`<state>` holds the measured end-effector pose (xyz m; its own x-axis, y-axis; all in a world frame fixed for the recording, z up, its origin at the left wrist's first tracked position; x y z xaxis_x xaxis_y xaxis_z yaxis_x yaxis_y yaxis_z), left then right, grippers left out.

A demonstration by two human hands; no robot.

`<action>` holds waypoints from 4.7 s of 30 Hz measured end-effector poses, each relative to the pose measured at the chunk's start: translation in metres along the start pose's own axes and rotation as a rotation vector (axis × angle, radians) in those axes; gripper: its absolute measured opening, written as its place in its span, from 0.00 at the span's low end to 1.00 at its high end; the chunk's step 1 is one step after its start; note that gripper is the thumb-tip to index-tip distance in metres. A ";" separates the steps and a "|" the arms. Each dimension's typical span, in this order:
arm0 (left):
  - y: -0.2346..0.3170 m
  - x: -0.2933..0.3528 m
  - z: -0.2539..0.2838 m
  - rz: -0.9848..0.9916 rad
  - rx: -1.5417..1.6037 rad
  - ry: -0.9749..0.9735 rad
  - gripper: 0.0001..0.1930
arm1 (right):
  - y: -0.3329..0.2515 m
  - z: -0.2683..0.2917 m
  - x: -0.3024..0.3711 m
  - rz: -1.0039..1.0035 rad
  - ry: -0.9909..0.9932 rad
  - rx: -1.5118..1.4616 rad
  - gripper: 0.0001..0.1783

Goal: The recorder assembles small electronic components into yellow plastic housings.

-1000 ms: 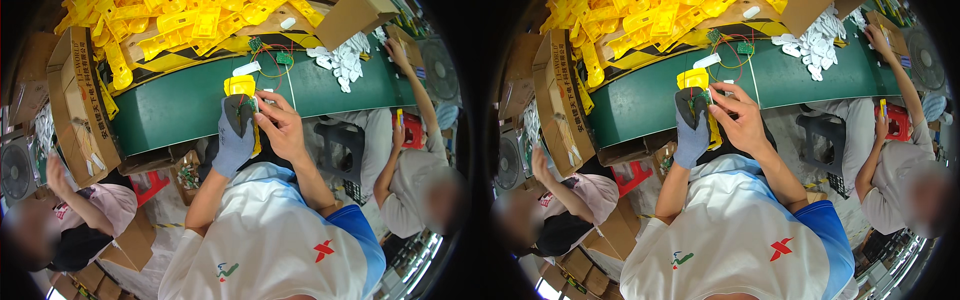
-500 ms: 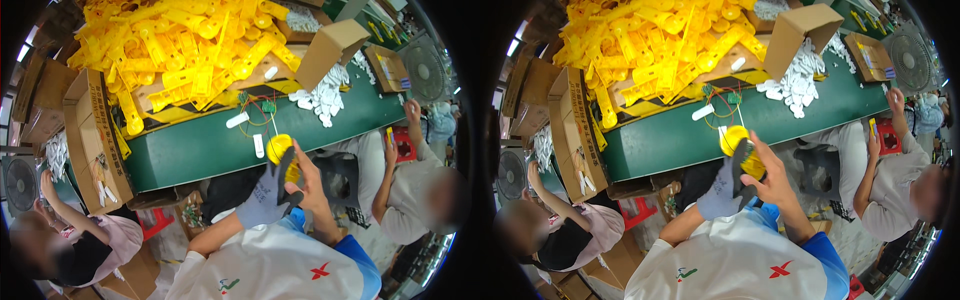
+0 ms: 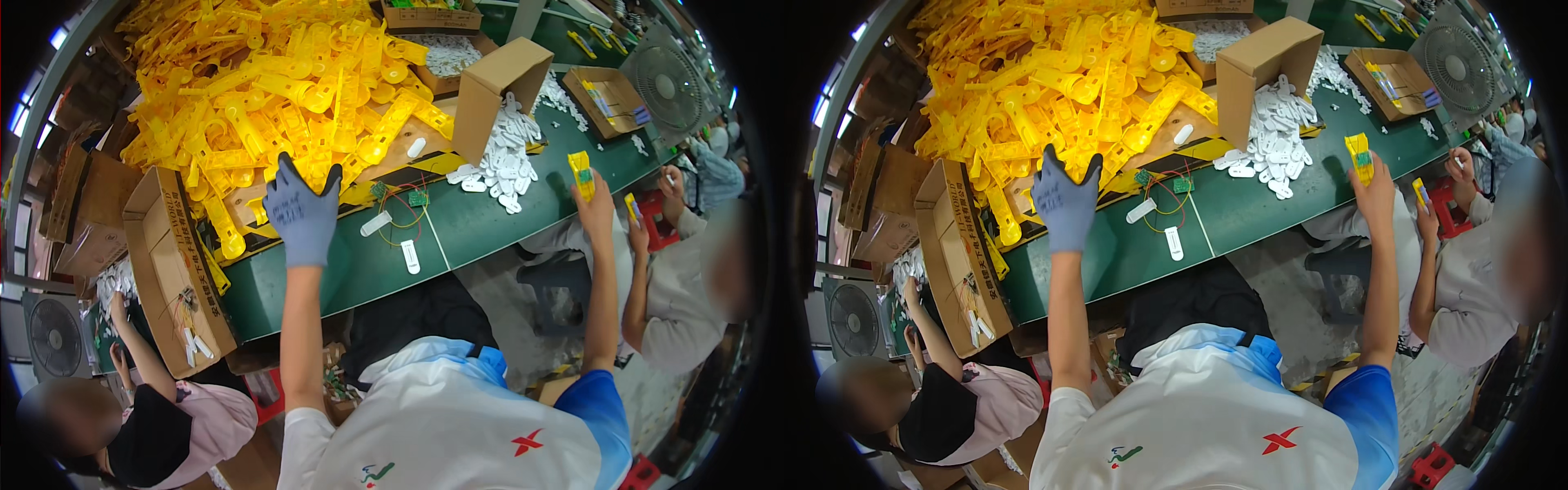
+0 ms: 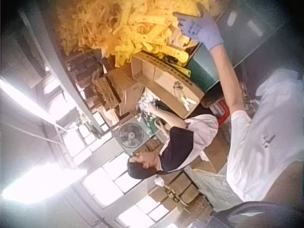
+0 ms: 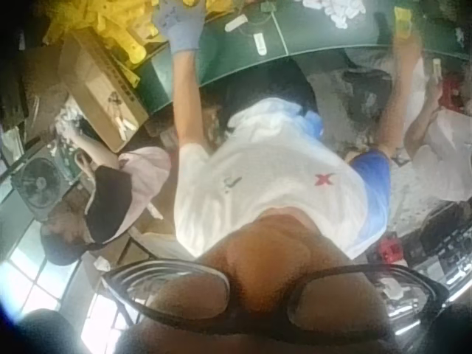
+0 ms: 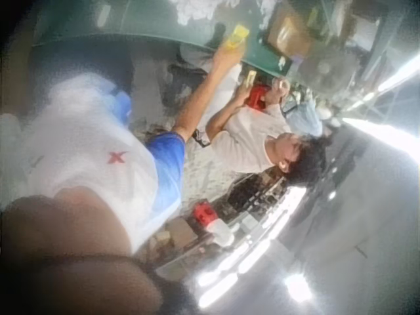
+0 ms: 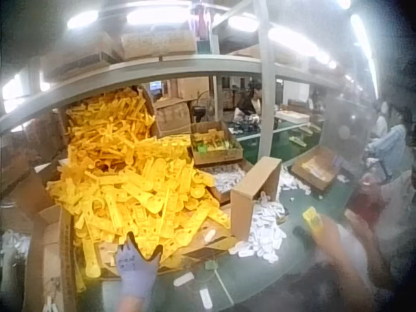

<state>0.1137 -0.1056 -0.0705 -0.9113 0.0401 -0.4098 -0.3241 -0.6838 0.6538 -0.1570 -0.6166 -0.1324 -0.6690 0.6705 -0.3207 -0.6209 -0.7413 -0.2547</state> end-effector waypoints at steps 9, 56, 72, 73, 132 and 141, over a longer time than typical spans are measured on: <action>-0.061 -0.029 -0.033 0.007 -0.186 -0.249 0.32 | 0.005 -0.029 -0.023 0.112 0.213 0.208 0.32; -0.050 0.101 0.040 0.235 1.048 -0.065 0.27 | -0.404 0.001 0.143 0.738 -0.556 -1.256 0.11; 0.059 0.097 0.073 -0.527 0.275 -0.494 0.37 | -0.416 0.050 0.142 1.069 -0.662 -0.768 0.08; 0.040 0.086 0.081 -0.290 0.531 -0.474 0.36 | -0.413 0.045 0.143 1.042 -0.638 -0.782 0.07; -0.083 0.170 -0.084 0.601 1.335 -0.336 0.16 | -0.358 -0.122 0.163 -0.028 -0.884 -1.431 0.07; -0.085 0.173 -0.098 0.821 1.450 -0.360 0.16 | -0.361 -0.117 0.161 0.011 -0.898 -1.439 0.06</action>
<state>0.0084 -0.1116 -0.2591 -0.8857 0.3309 0.3257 0.4621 0.5599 0.6877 0.0078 -0.2443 -0.1988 -0.9878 0.0943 0.1239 -0.1068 0.1690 -0.9798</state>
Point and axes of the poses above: each hand's wrist, its own x-axis away from the middle knuckle, its own z-axis out of the back of the hand, y = z × x, the point moved 10 cm from there along -x, towards the middle knuckle, and after that the axes turned 9 degrees about x, right-handed, at the moved point
